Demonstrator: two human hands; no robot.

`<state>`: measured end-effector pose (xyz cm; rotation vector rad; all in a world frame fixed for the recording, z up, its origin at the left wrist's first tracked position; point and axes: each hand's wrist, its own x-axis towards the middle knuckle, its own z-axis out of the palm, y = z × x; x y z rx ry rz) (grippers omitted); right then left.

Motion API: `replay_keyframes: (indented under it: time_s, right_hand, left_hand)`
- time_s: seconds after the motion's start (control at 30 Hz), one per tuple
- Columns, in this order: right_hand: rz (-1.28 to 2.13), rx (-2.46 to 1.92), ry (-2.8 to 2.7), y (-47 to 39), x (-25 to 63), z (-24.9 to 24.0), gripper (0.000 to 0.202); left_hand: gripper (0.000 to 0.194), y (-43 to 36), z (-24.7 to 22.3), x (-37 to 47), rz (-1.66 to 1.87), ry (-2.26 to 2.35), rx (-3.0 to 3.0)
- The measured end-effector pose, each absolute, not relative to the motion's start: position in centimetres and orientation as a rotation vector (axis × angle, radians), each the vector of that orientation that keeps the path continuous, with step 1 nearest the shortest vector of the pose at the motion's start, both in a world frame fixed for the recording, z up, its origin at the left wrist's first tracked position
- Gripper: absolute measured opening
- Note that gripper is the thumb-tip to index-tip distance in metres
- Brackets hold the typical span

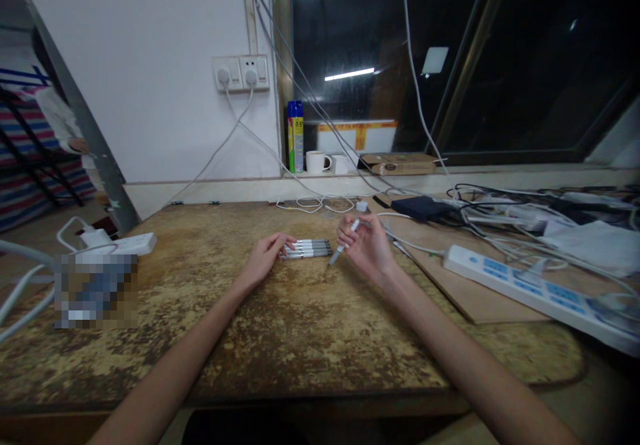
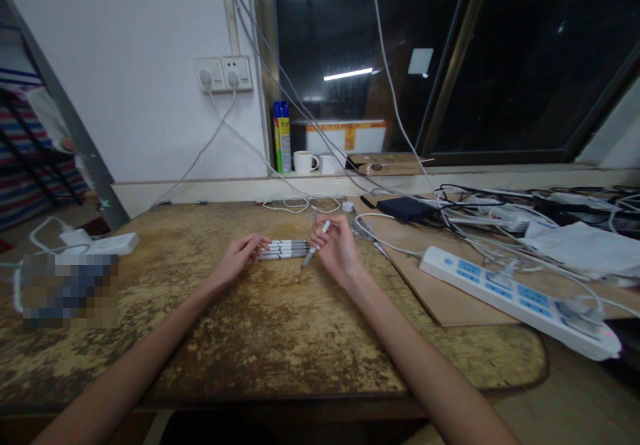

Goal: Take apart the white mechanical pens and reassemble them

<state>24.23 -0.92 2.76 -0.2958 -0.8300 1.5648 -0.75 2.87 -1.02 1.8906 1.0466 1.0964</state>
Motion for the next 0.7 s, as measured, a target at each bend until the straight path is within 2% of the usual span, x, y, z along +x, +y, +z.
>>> replay_keyframes:
  time_s: [0.27,0.7]
  right_hand:
    - [1.556,-0.297,-0.823,-1.1,24.3,3.0,0.021]
    - [1.537,-0.272,-0.829,-0.8,24.3,2.7,0.023]
  left_hand:
    - [0.042,1.7,-0.6,-0.8,1.064,1.203,2.168]
    - [0.041,1.5,-0.4,-0.8,1.027,1.229,2.237]
